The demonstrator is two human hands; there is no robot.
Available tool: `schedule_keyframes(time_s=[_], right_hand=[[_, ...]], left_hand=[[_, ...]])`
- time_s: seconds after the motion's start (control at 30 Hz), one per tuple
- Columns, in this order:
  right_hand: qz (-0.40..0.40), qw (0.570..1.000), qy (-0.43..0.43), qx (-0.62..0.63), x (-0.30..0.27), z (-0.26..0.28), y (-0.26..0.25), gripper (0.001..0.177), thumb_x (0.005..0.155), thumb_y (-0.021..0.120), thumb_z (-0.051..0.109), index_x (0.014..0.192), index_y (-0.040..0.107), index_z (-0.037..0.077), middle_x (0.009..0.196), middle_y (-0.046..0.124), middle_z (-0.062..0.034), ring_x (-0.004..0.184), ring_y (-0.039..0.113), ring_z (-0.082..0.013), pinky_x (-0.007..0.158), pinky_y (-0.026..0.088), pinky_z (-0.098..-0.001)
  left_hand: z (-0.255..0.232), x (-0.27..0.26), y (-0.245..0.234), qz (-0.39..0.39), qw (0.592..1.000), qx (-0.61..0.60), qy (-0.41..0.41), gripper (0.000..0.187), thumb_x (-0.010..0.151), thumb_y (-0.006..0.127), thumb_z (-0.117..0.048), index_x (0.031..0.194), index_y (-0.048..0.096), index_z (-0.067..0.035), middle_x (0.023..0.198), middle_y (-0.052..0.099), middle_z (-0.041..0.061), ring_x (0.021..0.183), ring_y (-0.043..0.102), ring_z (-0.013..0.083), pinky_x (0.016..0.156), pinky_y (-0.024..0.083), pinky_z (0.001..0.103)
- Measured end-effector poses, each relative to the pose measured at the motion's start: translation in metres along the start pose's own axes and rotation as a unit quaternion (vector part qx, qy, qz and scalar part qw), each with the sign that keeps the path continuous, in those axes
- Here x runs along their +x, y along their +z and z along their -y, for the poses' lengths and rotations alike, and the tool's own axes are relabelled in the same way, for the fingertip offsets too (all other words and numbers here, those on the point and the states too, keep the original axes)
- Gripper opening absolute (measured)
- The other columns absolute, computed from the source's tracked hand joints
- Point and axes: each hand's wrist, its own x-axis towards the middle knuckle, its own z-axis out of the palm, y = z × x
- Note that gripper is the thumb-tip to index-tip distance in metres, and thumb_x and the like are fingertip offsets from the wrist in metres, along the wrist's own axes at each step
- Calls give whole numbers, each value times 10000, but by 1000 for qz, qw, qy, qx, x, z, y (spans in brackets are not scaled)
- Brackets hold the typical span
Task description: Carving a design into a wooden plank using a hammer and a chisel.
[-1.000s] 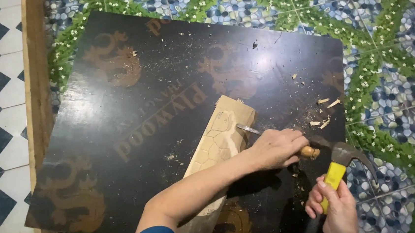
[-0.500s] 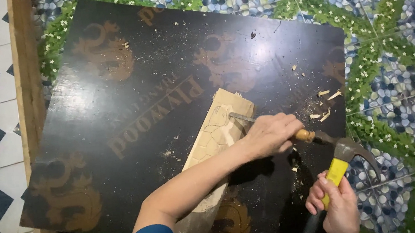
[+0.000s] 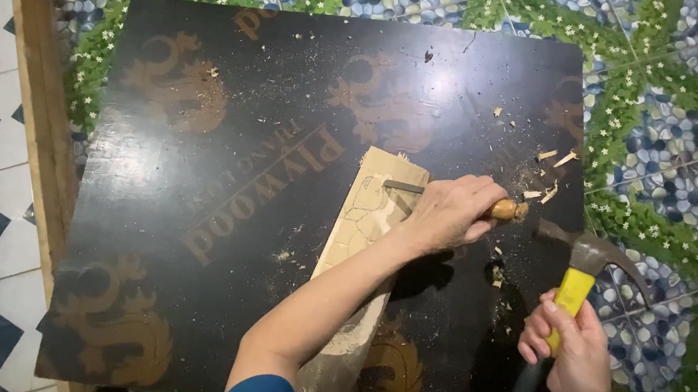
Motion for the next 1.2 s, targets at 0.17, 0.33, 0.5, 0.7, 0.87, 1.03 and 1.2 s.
schedule_keyframes(time_s=[0.17,0.33,0.5,0.7,0.87,1.03,1.2], right_hand=[[-10,1000,3,-17,-2,3,3,150,1039,469,76,1187,475,60,702,390,-45,481,354,-134,372,313,-301],[-12,1000,4,-19,-3,2,2,160,1038,474,78,1198,473,62,702,394,-45,479,359,-132,369,313,-302],[1,999,-17,-29,-4,4,-4,193,1012,456,57,1204,467,45,689,389,-53,479,380,-149,367,333,-315],[18,997,-74,-27,-11,20,18,105,1078,438,205,1099,473,109,678,361,29,436,354,-102,321,327,-278],[86,992,-85,29,-5,14,35,117,1060,452,152,1110,507,61,639,392,28,415,357,-82,304,329,-246],[103,985,-109,79,-1,12,29,108,1080,462,185,1099,515,92,642,380,44,428,368,-76,331,340,-238],[107,989,-54,82,4,3,29,142,1075,455,175,1122,522,59,639,377,29,420,324,-61,308,300,-227]], left_hand=[[4,0,5,-7,1000,0,6,259,834,743,-148,1018,561,-141,865,635,-13,743,618,138,656,499,276],[4,0,7,-23,1000,1,9,180,898,709,-218,996,575,-148,839,638,-14,705,613,123,609,487,264],[11,0,13,-24,999,-30,8,171,864,725,-138,974,596,-159,830,665,-30,697,603,95,614,489,227],[16,-1,17,-21,999,-35,3,182,860,717,-108,967,577,-155,848,670,-33,708,616,92,632,513,225],[18,-2,21,-25,999,-30,8,184,856,707,-117,956,557,-155,814,662,-28,705,626,109,627,511,253],[23,-7,28,-25,999,-13,17,201,854,701,-102,967,545,-158,815,650,-30,705,615,112,622,506,257],[20,-7,23,11,1000,12,-5,258,806,743,-149,968,543,-163,831,638,-35,734,619,139,631,479,294]])
